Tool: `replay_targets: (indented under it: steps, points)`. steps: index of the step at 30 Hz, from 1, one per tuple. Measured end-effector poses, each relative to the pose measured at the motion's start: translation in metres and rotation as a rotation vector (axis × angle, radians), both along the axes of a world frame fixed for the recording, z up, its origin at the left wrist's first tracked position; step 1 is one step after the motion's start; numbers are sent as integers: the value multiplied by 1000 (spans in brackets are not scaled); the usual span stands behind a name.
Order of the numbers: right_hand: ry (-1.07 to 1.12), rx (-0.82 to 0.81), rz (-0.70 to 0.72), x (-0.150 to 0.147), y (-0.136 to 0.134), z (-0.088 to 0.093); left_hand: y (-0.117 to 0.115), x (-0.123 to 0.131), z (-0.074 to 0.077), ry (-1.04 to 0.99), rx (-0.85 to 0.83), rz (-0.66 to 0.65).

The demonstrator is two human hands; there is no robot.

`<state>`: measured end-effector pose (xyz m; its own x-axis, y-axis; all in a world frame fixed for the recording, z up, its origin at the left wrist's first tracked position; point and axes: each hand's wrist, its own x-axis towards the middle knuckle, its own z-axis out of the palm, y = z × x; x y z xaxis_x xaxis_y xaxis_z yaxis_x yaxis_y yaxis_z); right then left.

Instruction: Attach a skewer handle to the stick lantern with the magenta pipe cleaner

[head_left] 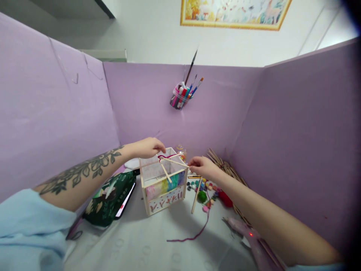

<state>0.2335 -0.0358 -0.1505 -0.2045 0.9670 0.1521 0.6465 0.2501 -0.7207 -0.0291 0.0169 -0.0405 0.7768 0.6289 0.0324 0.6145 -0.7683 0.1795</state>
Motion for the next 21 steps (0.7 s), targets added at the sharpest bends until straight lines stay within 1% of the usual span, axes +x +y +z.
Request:
replay_targets:
  steps: [4, 8, 13, 18, 21]
  points:
    - [-18, 35, -6, 1, -3, 4, 3, 9, 2, 60, -93, 10]
    - [-34, 58, -3, 1, -5, 8, 15, 18, -2, 101, -237, 17]
    - [-53, 72, 2, 0, -3, 12, 28, 25, -9, 109, -419, -34]
    - [-69, 85, 13, 0, -1, 13, 38, 32, -11, 125, -480, -17]
    - [-72, 81, 14, 0, -1, 13, 43, 38, -14, 149, -457, -5]
